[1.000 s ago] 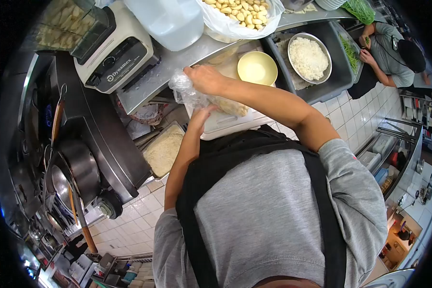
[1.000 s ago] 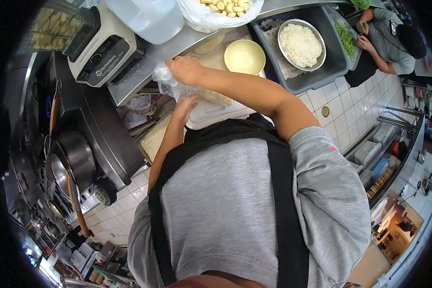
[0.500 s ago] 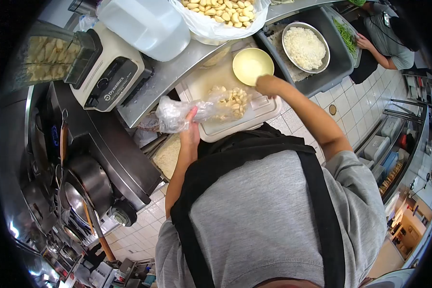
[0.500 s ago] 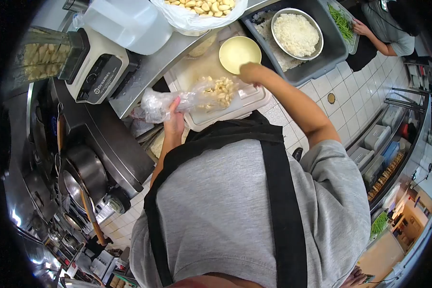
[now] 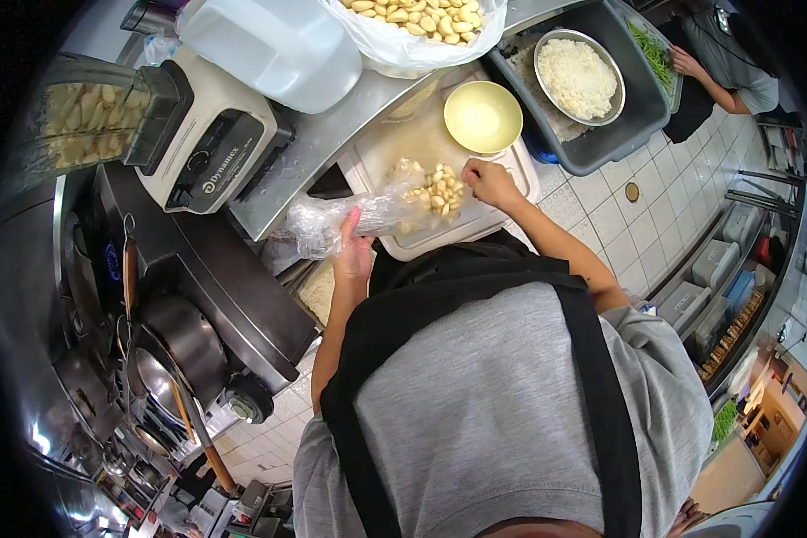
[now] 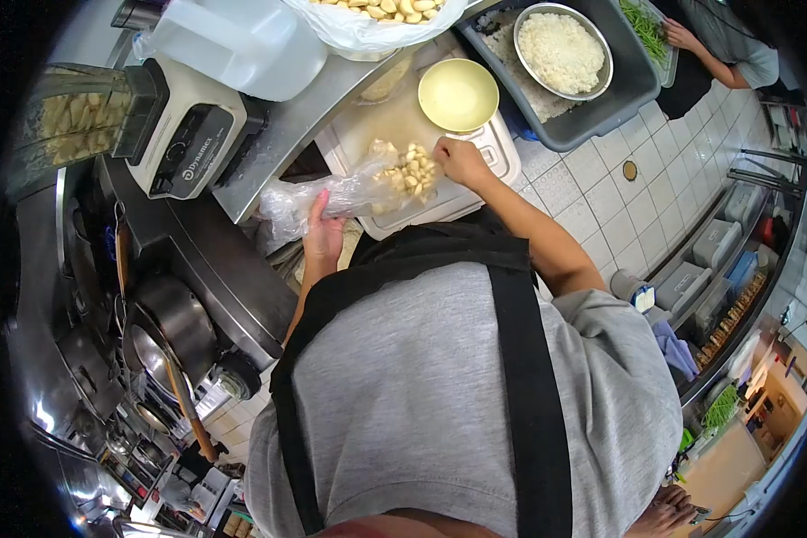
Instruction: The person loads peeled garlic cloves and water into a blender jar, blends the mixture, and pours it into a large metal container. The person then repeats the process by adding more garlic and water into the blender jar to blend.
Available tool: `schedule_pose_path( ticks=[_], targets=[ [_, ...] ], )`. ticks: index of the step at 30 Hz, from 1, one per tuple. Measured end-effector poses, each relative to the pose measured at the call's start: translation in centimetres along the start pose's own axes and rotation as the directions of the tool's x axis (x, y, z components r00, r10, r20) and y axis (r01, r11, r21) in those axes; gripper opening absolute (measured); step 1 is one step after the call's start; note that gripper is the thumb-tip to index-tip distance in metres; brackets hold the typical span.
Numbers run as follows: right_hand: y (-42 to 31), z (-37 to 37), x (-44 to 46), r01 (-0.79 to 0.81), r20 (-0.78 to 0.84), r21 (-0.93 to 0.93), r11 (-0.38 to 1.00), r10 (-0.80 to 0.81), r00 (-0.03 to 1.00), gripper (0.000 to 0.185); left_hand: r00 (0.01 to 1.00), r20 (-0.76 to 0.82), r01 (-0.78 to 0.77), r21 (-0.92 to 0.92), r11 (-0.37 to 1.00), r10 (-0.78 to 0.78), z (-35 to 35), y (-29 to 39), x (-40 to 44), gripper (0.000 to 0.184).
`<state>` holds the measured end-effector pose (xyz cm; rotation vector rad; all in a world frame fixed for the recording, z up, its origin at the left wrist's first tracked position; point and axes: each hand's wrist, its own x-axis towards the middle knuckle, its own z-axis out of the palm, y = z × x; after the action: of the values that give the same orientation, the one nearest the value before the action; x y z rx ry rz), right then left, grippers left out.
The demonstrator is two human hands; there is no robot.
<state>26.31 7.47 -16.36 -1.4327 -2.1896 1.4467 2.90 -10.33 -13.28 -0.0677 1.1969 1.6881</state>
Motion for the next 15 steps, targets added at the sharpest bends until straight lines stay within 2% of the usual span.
schedule_pose_path(
  ticks=[2,4,5,8,11,14,15],
  targets=[
    [-5.0,-2.1,-2.5,0.094,-0.019,0.038,0.995,-0.094,0.995,0.019,0.998,0.066,0.012,-0.003,1.000,-0.012,1.3,1.1,-1.3,0.028],
    [-9.4,-4.2,-4.7,0.113,-0.077,0.128,0.985,-0.104,0.992,0.017,0.995,0.097,-0.031,0.036,0.999,0.027,3.2,2.6,-2.7,0.029],
    [-10.4,-4.7,-5.2,0.126,-0.108,0.172,0.977,-0.108,0.988,0.017,0.992,0.115,-0.053,0.055,0.997,0.047,3.7,3.0,-3.1,0.030],
    [-9.0,-4.5,-5.1,0.268,-0.246,0.078,0.960,-0.242,0.939,0.013,0.991,0.114,-0.080,0.095,0.992,0.069,2.8,2.5,-1.5,0.032],
    [-5.6,-4.2,-5.5,0.250,-0.151,0.025,0.968,-0.244,0.958,0.016,0.984,0.162,-0.090,0.103,0.991,0.073,3.3,2.9,-1.8,0.035],
    [1.6,-2.8,-3.8,-0.073,-0.024,-0.022,0.997,0.072,0.997,0.019,0.989,0.141,-0.052,0.104,0.993,0.037,2.9,2.3,-1.7,0.037],
    [2.5,-2.2,-3.5,-0.022,-0.135,-0.128,0.992,0.005,0.991,0.021,0.989,0.147,-0.045,0.113,0.993,0.028,2.9,2.1,-1.6,0.038]
  ],
)
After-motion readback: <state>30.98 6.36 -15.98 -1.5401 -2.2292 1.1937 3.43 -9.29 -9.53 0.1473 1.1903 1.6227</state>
